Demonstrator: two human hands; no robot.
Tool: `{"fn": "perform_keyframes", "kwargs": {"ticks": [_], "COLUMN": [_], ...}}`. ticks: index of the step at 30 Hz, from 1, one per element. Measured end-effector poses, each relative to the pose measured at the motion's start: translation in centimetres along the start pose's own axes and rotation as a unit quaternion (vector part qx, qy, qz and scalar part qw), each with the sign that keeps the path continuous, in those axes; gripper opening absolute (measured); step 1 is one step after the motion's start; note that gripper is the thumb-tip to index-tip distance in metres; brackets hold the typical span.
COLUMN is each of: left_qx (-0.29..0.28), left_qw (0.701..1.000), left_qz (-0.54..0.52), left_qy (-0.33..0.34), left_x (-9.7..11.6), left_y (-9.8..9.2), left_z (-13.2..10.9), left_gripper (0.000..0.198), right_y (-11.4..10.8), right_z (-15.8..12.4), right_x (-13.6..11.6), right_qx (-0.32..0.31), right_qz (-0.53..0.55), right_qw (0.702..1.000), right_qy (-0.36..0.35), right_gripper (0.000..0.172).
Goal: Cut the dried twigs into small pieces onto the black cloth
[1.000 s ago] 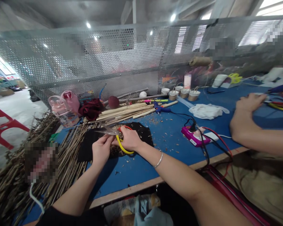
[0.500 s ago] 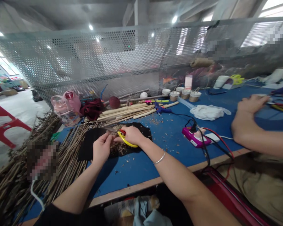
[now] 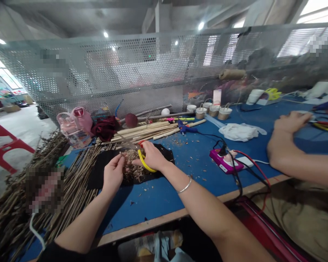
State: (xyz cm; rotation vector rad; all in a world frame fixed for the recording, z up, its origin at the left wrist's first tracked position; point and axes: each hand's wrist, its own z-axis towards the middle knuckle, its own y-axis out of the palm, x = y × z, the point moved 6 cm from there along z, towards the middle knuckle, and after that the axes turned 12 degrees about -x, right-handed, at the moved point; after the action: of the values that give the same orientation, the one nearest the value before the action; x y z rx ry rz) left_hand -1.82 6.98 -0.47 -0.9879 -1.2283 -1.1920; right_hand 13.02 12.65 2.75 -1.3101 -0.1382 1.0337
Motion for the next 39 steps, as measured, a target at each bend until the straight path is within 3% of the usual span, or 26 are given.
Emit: {"fn": "perform_keyframes", "kwargs": {"ticks": [8, 27, 39], "left_qx": [0.013, 0.002, 0.011], "left_qw": [0.998, 0.996, 0.996], "left_qz": [-0.064, -0.093, -0.089], "left_qy": [-0.003, 0.006, 0.008], "left_x": [-0.4, 0.1, 0.1], "left_y": [-0.1, 0.5, 0.5], "left_z": [0.0, -0.5, -0.6], "left_gripper": [0.030, 0.027, 0.023], "right_y": [1.5, 2.2, 1.2], "right_z": [-0.6, -0.6, -0.7], "right_x": [-1.4, -2.6, -3.1], "right_qx": [-0.074, -0.044, -0.029], "right_qz": [-0.035, 0.005, -0.065], "right_qw": [0.997, 0.999, 0.997], "right_qy": [0.014, 0.012, 0.015], "right_gripper": [0.069, 0.064, 0.071]}}
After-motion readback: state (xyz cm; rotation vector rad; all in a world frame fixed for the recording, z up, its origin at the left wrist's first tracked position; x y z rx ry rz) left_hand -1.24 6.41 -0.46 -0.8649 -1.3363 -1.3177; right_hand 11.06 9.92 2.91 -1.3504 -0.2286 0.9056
